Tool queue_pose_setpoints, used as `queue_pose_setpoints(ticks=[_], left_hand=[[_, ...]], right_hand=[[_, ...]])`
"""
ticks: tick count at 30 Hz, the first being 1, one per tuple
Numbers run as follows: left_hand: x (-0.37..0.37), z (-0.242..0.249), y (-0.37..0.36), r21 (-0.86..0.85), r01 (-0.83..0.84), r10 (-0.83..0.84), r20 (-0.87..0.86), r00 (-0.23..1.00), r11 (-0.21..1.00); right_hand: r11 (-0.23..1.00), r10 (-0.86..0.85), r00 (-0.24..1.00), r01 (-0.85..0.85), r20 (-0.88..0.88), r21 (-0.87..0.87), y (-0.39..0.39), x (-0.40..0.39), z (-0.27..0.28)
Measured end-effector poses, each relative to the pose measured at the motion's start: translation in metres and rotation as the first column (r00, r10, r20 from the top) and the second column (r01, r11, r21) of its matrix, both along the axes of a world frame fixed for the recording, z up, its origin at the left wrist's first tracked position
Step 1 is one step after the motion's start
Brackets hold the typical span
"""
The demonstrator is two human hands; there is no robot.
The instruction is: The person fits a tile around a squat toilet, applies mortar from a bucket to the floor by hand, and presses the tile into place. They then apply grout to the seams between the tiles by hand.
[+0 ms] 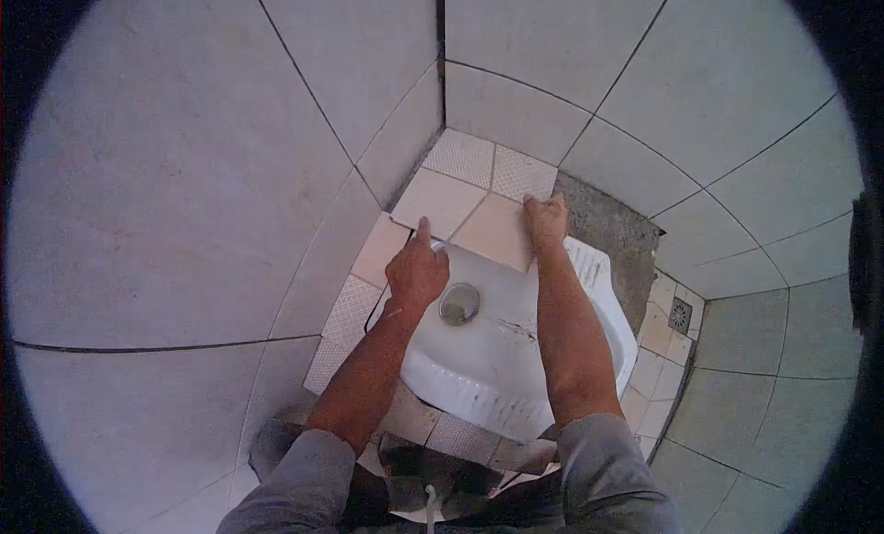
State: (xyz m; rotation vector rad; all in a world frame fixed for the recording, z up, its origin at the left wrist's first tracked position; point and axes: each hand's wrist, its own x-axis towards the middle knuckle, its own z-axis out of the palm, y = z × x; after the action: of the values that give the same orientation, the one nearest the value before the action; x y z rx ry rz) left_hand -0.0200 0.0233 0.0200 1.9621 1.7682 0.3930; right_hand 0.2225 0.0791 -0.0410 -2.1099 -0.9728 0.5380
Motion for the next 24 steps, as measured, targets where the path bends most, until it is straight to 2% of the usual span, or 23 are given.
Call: queue_pose_setpoints(ticks=[2,3,5,9,11,14,18,21,24], left_hand=[[0.007,0.015,0.004,-0.168,-0.036,0.016,-0.122,0.992,0.985],[0.008,0.014,0.007,-0.168,-0.038,0.018,-0.117,0.993,0.985],[0.008,0.009,0.011,-0.088,-0.008,-0.008,-0.172,0.985,0.996],[-0.002,0.007,0.018,-0.039,0.044,-0.051,-0.190,0.981,0.998],[-0.006,0.003,0.020,0.002,0.090,-0.088,-0.184,0.979,0.996],[-0.006,0.011,0.025,-0.047,0.119,-0.127,-0.215,0.968,0.992],[-0.008,0.016,0.026,-0.025,0.143,-0.145,-0.244,0.959,0.989],[-0.013,0.023,0.028,0.068,0.212,-0.188,-0.260,0.947,0.975],[-0.017,0.033,0.028,0.047,0.298,-0.263,-0.357,0.896,0.953]], right_hand=[[0.990,-0.067,0.996,0.074,0.060,-0.119,-0.001,-0.011,0.035],[0.990,-0.065,0.996,0.072,0.065,-0.119,-0.001,-0.009,0.038],[0.984,-0.016,0.998,0.027,0.063,-0.179,-0.002,-0.008,0.041],[0.985,-0.005,0.999,0.014,0.052,-0.170,0.000,-0.010,0.041],[0.972,-0.030,0.998,0.042,0.054,-0.232,0.001,-0.012,0.046],[0.972,-0.046,0.998,0.055,0.047,-0.228,0.002,-0.009,0.041],[0.980,-0.052,0.997,0.062,0.058,-0.190,-0.003,-0.011,0.047],[0.980,-0.002,0.992,0.027,0.125,-0.197,-0.002,-0.001,0.028],[0.993,-0.008,0.998,0.015,0.063,-0.113,-0.008,0.008,0.023]])
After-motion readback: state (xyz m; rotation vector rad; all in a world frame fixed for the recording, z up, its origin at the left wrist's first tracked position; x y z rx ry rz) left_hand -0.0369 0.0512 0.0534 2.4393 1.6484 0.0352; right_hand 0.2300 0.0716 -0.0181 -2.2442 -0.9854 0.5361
